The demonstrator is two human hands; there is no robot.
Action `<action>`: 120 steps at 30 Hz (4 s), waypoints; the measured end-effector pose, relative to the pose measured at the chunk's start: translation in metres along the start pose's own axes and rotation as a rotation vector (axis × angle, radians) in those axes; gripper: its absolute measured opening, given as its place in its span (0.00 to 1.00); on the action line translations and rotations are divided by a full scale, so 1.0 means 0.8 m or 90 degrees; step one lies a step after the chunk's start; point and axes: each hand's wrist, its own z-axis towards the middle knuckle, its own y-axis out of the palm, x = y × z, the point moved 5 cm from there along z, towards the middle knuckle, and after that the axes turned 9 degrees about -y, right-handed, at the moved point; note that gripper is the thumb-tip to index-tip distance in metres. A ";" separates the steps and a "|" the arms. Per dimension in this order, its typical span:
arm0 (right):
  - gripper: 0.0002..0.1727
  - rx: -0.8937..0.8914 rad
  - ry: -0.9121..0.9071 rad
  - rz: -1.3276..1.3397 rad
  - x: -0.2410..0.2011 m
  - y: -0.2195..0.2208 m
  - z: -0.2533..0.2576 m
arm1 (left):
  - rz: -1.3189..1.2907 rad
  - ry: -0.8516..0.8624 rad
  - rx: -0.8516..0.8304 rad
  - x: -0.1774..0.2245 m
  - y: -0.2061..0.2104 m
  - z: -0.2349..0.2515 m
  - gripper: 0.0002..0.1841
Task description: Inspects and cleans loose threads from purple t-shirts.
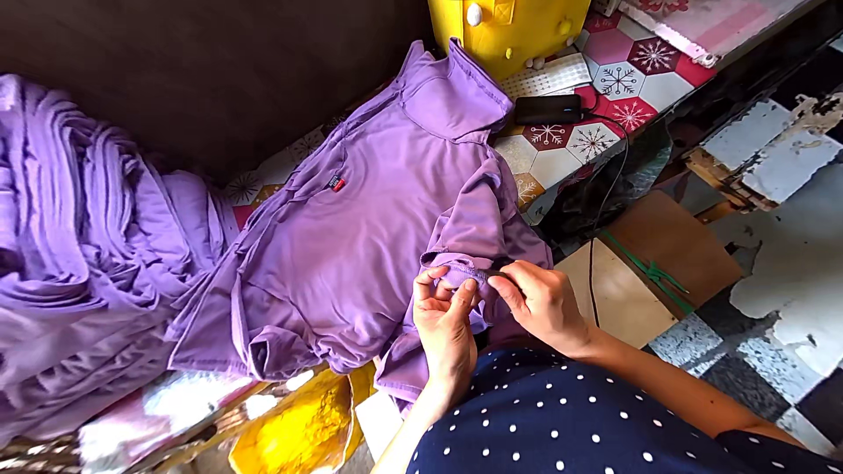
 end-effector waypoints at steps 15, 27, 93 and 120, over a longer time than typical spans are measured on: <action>0.28 -0.121 0.482 0.164 0.236 0.086 0.141 | 0.369 0.062 -0.065 0.017 -0.082 -0.019 0.36; 0.14 -0.179 0.463 0.265 0.206 0.029 0.075 | 0.998 0.285 0.009 0.069 -0.047 0.044 0.13; 0.08 0.057 0.131 0.062 0.157 -0.008 0.067 | 0.310 -0.083 -0.225 -0.025 0.043 0.132 0.13; 0.06 -0.061 0.187 0.376 0.113 0.037 0.063 | 0.588 0.282 -0.153 -0.022 0.041 0.116 0.05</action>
